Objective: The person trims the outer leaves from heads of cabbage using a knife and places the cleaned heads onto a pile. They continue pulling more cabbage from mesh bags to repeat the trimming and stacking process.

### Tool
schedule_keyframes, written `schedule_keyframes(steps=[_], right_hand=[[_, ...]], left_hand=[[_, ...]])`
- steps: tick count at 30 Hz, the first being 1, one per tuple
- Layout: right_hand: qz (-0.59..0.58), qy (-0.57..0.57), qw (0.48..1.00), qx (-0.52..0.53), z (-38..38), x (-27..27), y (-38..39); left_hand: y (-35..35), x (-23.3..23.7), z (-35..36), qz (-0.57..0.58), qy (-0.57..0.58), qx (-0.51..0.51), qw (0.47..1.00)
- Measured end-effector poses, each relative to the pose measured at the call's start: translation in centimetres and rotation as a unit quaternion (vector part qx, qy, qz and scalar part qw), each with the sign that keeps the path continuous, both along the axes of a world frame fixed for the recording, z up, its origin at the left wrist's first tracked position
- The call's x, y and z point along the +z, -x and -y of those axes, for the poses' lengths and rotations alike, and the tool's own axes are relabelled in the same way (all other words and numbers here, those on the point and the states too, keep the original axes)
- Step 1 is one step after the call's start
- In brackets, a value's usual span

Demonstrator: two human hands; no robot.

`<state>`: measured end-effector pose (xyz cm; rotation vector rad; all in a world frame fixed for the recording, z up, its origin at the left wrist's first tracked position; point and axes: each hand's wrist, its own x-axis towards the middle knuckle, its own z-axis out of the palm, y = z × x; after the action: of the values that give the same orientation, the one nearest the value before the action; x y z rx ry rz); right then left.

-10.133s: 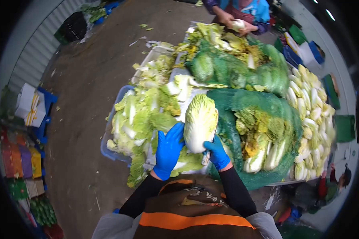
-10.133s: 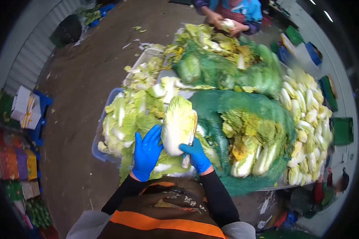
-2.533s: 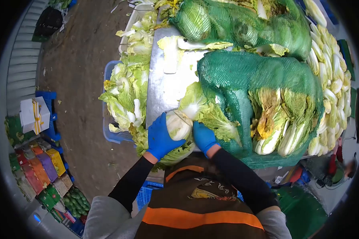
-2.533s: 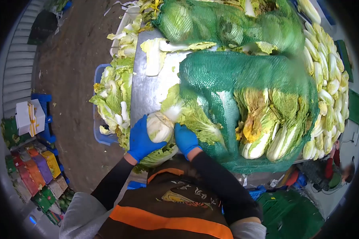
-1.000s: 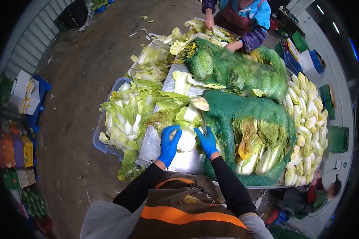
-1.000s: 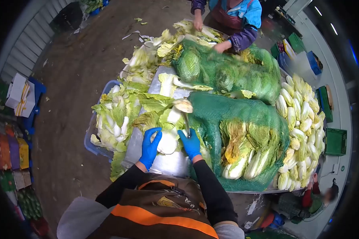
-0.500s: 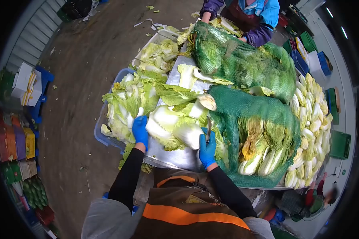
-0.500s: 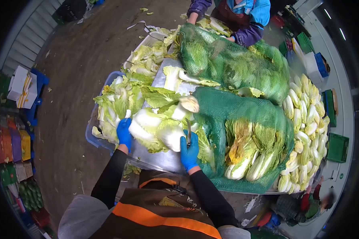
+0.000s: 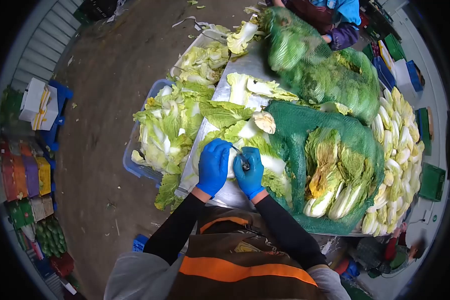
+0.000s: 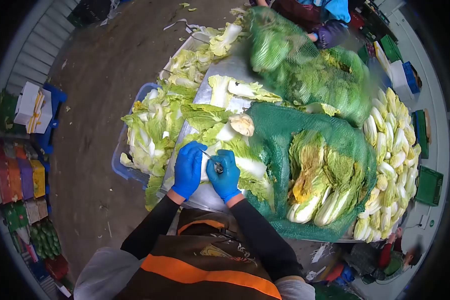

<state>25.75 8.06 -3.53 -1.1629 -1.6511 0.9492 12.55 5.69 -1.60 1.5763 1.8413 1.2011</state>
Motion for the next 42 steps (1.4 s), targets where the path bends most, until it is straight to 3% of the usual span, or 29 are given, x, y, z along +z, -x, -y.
schedule_keyframes(steps=[2, 4, 9, 15, 19, 24, 25, 26, 28, 29, 32, 34, 36, 37, 40, 42], right_hand=[[0.014, -0.022, 1.0, 0.007, 0.2, -0.9, -1.1], [0.04, -0.043, 0.998, 0.036, 0.6, -0.6, -1.8], [0.084, -0.001, 0.991, 0.107, 1.5, 0.9, -2.5], [0.118, -0.051, 0.989, 0.079, 1.1, 0.9, -1.2], [0.15, -0.023, 0.986, 0.064, 2.1, 1.5, -0.8], [0.173, -0.065, 0.978, 0.095, 3.1, 1.6, -2.3], [0.121, -0.051, 0.99, 0.055, 2.9, 1.8, -2.3], [0.068, -0.038, 0.997, 0.015, 2.6, 2.3, -2.2], [0.03, -0.044, 0.999, 0.007, 1.6, 2.1, -2.0], [0.007, -0.021, 1.0, -0.01, 1.0, 1.2, -1.9], [-0.067, 0.142, 0.985, -0.066, 1.2, 0.4, -2.9], [-0.088, 0.141, 0.979, -0.122, 1.9, -2.3, -4.3], [-0.143, 0.235, 0.944, -0.182, 2.8, -3.0, -5.5], [-0.128, 0.333, 0.916, -0.186, 3.2, -1.4, -5.9], [-0.109, 0.279, 0.945, -0.132, 4.8, -4.2, -5.6], [-0.075, 0.264, 0.954, -0.116, 5.2, -6.4, -5.5]], left_hand=[[-0.4, 0.0, 0.1, -0.003, -0.03, 0.022, 0.999], [-0.4, 0.0, 0.2, -0.036, -0.028, -0.017, 0.999], [0.5, -0.7, -0.5, -0.037, -0.021, -0.001, 0.999], [1.4, -0.3, -1.7, -0.004, 0.0, -0.02, 1.0], [1.9, -0.9, -2.0, -0.016, -0.003, -0.026, 1.0], [4.0, -1.7, -4.2, 0.069, -0.007, 0.038, 0.997], [4.6, -0.2, -4.5, -0.077, -0.076, 0.065, 0.992], [4.8, 2.2, -4.6, -0.123, -0.119, 0.053, 0.984], [6.6, 1.7, -4.2, -0.184, -0.145, -0.226, 0.945], [6.9, 2.5, -3.8, -0.186, -0.049, -0.314, 0.93], [7.9, 4.2, -2.0, -0.216, 0.002, -0.351, 0.911], [9.6, 3.5, -0.2, -0.203, 0.017, -0.345, 0.916], [10.8, 2.9, 1.8, -0.087, 0.081, -0.224, 0.967], [11.5, 1.7, 2.8, -0.108, 0.093, -0.206, 0.968], [11.7, -1.8, 5.8, -0.206, 0.097, -0.196, 0.954], [11.1, -2.5, 7.2, -0.178, 0.142, -0.187, 0.956]])
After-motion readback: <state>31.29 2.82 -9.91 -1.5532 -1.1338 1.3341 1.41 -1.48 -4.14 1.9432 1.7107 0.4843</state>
